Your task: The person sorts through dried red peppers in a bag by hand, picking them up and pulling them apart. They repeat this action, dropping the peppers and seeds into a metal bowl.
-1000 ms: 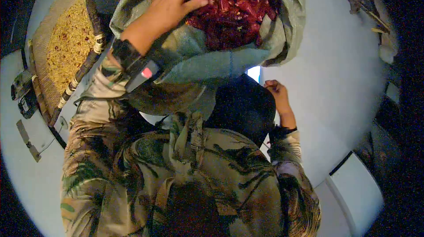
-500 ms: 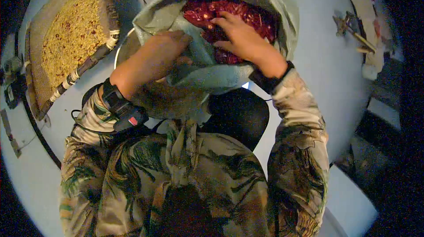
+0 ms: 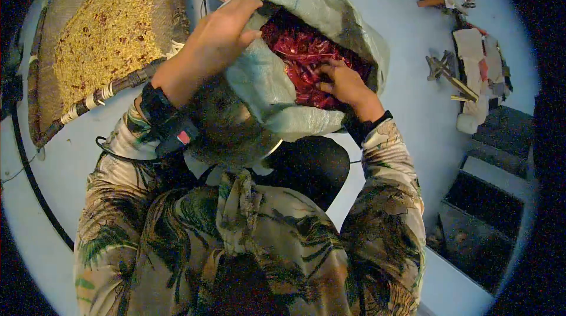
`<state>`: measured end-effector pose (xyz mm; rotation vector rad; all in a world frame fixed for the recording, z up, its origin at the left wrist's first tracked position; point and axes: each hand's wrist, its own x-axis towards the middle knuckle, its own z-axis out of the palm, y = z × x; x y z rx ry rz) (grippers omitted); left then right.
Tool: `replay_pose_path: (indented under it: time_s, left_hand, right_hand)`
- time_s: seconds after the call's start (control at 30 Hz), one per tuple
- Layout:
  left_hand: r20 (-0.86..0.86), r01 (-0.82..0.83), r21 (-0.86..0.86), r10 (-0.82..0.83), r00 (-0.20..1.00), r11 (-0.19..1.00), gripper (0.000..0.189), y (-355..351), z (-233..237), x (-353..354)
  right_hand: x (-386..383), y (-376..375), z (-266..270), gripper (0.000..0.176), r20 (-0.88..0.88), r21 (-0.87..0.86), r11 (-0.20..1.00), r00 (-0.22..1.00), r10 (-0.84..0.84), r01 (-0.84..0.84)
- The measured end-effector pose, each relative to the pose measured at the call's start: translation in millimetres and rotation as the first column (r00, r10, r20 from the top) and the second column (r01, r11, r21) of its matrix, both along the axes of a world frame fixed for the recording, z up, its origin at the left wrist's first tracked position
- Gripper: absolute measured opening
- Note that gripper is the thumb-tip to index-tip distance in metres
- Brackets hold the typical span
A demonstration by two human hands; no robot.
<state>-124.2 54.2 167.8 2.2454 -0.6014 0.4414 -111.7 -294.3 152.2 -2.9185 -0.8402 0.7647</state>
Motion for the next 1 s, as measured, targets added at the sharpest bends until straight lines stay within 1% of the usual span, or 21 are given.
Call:
replay_pose_path:
  time_s: [0.03,0.07,0.17,0.2,0.27,0.3,0.33,0.37,0.4,0.47,0.5,0.53,0.57,0.63,0.67,0.77,0.87,1.0]
  left_hand:
    - [0.072,0.004,-0.04,-0.002,0.997,0.999,0.044,-1,2,0]
    - [0.144,0.012,-0.08,0.0,0.99,0.997,0.045,-1,4,0]
    - [0.117,-0.002,-0.088,0.013,0.993,0.996,0.044,0,10,-1]
    - [0.081,-0.008,-0.06,0.013,0.997,0.998,0.047,4,15,-2]
    - [0.003,-0.022,0.0,0.022,1.0,1.0,0.052,10,24,-6]
    - [0.097,-0.088,0.004,0.087,0.991,0.996,0.05,10,25,-6]
    - [0.19,-0.151,0.002,0.148,0.971,0.988,0.047,8,27,-5]
    - [0.281,-0.213,-0.004,0.206,0.938,0.977,0.044,7,28,-4]
    - [0.189,-0.234,0.02,0.227,0.955,0.972,0.046,7,25,-4]
    - [0.002,-0.272,0.072,0.273,0.962,0.96,0.049,6,12,-6]
    - [-0.13,-0.246,0.154,0.266,0.955,0.957,0.047,7,13,-4]
    - [-0.259,-0.208,0.229,0.266,0.929,0.951,0.045,8,15,-1]
    - [-0.386,-0.158,0.301,0.271,0.882,0.941,0.042,8,15,2]
    - [-0.334,-0.219,0.227,0.287,0.898,0.949,0.037,6,3,9]
    - [-0.307,-0.248,0.189,0.297,0.904,0.95,0.035,5,-4,13]
    - [-0.227,-0.347,-0.022,0.334,0.915,0.937,0.03,0,-17,19]
    - [-0.213,-0.264,-0.138,0.232,0.949,0.955,0.03,4,-27,27]
    - [-0.25,-0.281,-0.214,0.226,0.942,0.935,0.031,1,-21,26]
  right_hand:
    - [2,-3,2,0.05,0.027,-0.045,0.999,0.999,-0.017,0.018]
    - [3,-4,3,0.047,0.171,-0.031,1.0,0.985,0.011,-0.006]
    - [17,16,20,0.044,0.187,-0.04,0.98,0.965,-0.185,0.196]
    - [20,29,28,0.043,0.169,0.035,0.979,0.964,-0.206,0.203]
    - [30,55,27,0.042,0.108,0.088,0.98,0.977,-0.185,0.176]
    - [35,69,23,0.042,0.079,0.116,0.979,0.981,-0.176,0.166]
    - [40,79,12,0.042,0.08,0.226,0.973,0.995,-0.063,0.044]
    - [42,90,-2,0.042,0.093,0.334,0.939,0.995,0.049,-0.077]
    - [41,103,-13,0.043,0.126,0.371,0.917,0.986,0.106,-0.146]
    - [42,119,-27,0.045,0.119,0.276,0.948,0.984,0.133,-0.161]
    - [41,124,-26,0.045,0.116,0.224,0.96,0.982,0.146,-0.169]
    - [40,126,-12,0.043,0.001,0.245,0.968,0.998,0.061,-0.059]
    - [42,119,-14,0.042,-0.061,0.289,0.957,0.996,0.059,-0.039]
    - [53,92,-27,0.04,-0.182,0.369,0.929,0.981,0.061,0.011]
    - [59,71,-43,0.037,-0.093,0.279,0.959,0.993,0.071,-0.042]
    - [52,43,-15,0.036,-0.005,0.071,0.973,0.976,0.218,-0.218]
    - [49,15,-19,0.032,0.185,-0.105,0.977,0.961,0.204,-0.187]
    - [61,-14,-34,0.032,0.108,-0.106,0.994,0.994,0.018,-0.007]
